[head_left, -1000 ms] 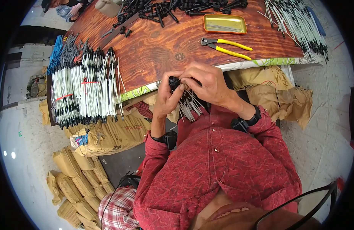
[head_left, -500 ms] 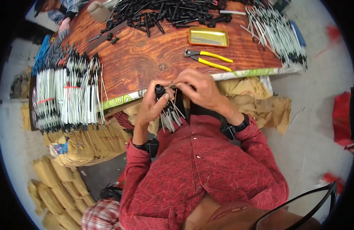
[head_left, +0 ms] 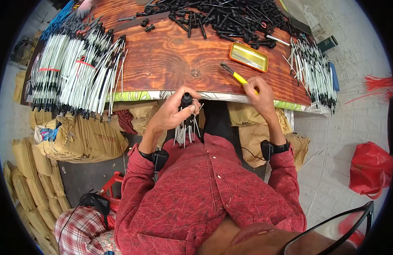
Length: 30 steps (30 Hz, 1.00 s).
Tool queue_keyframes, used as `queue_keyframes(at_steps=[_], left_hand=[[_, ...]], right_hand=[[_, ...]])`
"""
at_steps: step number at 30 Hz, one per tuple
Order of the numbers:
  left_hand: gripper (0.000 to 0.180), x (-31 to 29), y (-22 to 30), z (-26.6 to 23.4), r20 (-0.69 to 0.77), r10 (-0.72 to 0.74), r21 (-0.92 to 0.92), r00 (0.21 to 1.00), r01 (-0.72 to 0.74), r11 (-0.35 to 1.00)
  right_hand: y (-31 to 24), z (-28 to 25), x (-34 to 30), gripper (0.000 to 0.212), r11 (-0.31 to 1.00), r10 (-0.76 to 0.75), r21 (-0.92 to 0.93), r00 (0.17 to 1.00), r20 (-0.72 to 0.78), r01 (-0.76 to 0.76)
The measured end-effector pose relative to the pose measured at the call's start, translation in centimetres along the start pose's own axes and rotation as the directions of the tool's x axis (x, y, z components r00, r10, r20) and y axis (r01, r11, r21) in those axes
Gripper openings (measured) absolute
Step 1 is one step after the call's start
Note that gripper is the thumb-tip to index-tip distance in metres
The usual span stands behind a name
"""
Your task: The person gathers white rods and uses yellow-handled shears to trim their ends before inserting them into black plastic connectors. They continue fitting the rods into the connectors by hand and then arrange the completed assemblies into a bundle.
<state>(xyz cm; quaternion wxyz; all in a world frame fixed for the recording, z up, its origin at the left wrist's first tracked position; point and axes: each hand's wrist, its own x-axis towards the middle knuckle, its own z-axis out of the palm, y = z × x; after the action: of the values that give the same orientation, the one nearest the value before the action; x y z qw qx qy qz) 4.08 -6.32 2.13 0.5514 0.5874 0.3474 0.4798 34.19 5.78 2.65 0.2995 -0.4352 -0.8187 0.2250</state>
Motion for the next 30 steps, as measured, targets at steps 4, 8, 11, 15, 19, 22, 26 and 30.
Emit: queue_keyframes(at_steps=[4, 8, 11, 15, 19, 22, 26, 30], left_hand=[[0.025, 0.0, 0.3, -0.4, -0.019, -0.003, -0.019, 1.0, 0.002, 1.0], [0.027, 0.4, -0.2, 0.2, -0.042, -0.017, -0.024, 0.999, 0.016, 1.0], [0.03, 0.9, 0.0, 0.9, -0.064, 0.001, -0.003, 0.998, -0.001, 1.0], [0.035, 1.0, 0.2, 1.5, -0.077, 0.025, 0.028, 0.997, -0.022, 0.999], [0.036, 0.6, 0.4, 1.9, -0.065, -0.032, 0.029, 0.997, 0.034, 0.999], [0.036, 0.3, 0.3, 2.1, -0.07, -0.052, 0.025, 0.996, 0.054, 0.998], [0.035, 0.6, 0.3, 2.1, -0.076, -0.056, 0.029, 0.996, 0.058, 0.998], [0.033, 1.3, 0.0, 1.6, -0.058, -0.02, 0.105, 0.998, 0.026, 0.994]], right_hand=[[-1.3, 0.8, -1.1, 0.033, 0.457, 0.195, 0.773, 0.897, 0.396, -0.441], [-4.0, 1.0, -1.5, 0.027, 0.615, 0.023, 0.682, 0.874, 0.484, -0.395], [-5.6, 0.8, -1.6, 0.021, 0.876, -0.072, 0.464, 0.913, 0.402, -0.135], [-6.8, -0.3, -1.5, 0.024, 0.93, -0.345, -0.045, 0.908, 0.236, 0.365], [-7.5, -1.0, -1.7, 0.031, 0.864, -0.376, -0.261, 0.897, 0.233, 0.43], [-7.8, -1.1, -1.9, 0.032, 0.836, -0.379, -0.331, 0.897, 0.227, 0.437], [-8.6, -1.6, -1.6, 0.03, 0.727, -0.443, -0.483, 0.871, 0.212, 0.487], [-9.6, -2.0, -0.8, 0.029, 0.639, -0.414, -0.601, 0.873, 0.258, 0.481]])
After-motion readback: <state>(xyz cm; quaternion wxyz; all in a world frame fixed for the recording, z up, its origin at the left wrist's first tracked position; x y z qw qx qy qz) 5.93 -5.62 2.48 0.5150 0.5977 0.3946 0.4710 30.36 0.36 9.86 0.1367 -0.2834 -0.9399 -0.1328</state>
